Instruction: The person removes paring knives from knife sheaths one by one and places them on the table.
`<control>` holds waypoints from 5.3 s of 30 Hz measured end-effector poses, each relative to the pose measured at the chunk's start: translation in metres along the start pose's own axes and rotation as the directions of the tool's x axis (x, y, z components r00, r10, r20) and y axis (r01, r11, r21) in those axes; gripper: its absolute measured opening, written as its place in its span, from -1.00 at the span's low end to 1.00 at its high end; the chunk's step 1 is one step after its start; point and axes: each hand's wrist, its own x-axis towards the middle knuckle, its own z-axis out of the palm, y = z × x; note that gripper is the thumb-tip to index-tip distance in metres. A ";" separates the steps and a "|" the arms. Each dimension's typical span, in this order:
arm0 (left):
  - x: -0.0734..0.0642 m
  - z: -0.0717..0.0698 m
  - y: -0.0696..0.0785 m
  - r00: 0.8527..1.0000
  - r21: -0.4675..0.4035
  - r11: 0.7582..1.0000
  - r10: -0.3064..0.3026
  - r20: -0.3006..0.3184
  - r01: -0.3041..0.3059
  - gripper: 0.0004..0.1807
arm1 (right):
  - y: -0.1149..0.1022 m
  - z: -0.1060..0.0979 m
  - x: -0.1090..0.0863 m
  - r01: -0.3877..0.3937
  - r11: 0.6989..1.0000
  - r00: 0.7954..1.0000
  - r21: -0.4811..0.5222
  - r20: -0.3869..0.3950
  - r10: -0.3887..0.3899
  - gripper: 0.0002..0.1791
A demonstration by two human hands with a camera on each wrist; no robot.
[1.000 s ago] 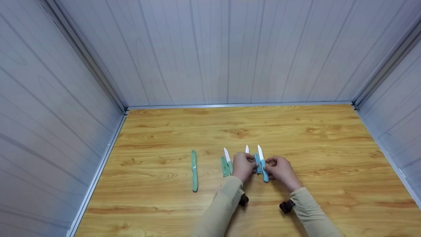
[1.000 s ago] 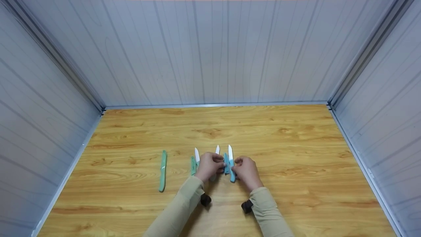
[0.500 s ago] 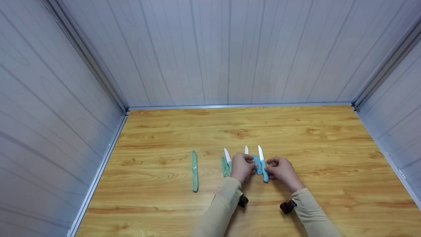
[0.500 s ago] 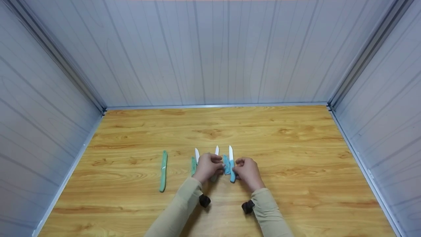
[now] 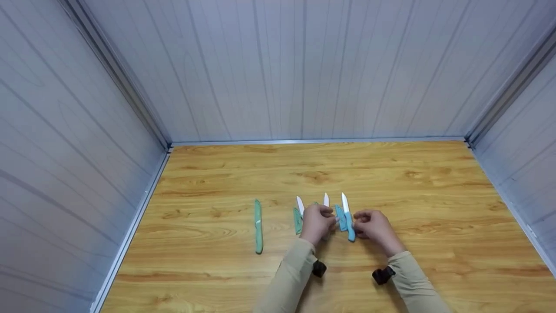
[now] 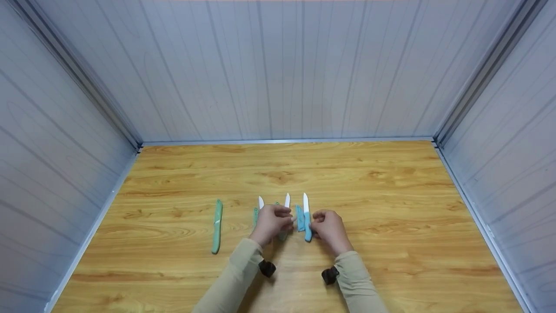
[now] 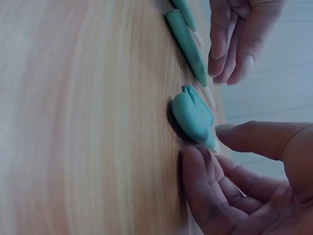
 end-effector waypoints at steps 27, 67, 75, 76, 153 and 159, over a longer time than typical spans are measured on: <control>-0.028 -0.038 -0.010 0.991 -0.057 0.995 0.092 0.099 -0.087 -0.68 | 0.005 -0.025 -0.025 0.187 0.982 0.959 -0.028 0.224 -0.176 -0.47; -0.078 -0.108 -0.014 0.977 0.088 0.973 0.212 0.011 -0.212 -0.54 | -0.036 -0.005 -0.070 0.372 0.928 0.897 -0.021 0.265 -0.354 -0.38; -0.084 -0.121 -0.013 0.965 0.184 0.948 0.263 0.004 -0.260 -0.53 | -0.042 0.017 -0.075 0.529 0.795 0.843 -0.296 0.290 -0.453 -0.40; -0.084 -0.123 -0.013 0.962 0.193 0.944 0.274 0.000 -0.269 -0.54 | -0.042 0.019 -0.076 0.543 0.779 0.835 -0.314 0.295 -0.464 -0.40; -0.020 -0.213 -0.044 0.902 0.769 0.516 0.394 0.178 -0.377 -0.50 | -0.061 0.151 -0.063 0.817 0.398 0.576 -0.417 0.579 -0.577 -0.31; -0.015 -0.216 -0.047 0.913 0.790 0.496 0.360 0.192 -0.361 -0.49 | -0.060 0.162 -0.059 0.827 0.382 0.562 -0.412 0.602 -0.567 -0.34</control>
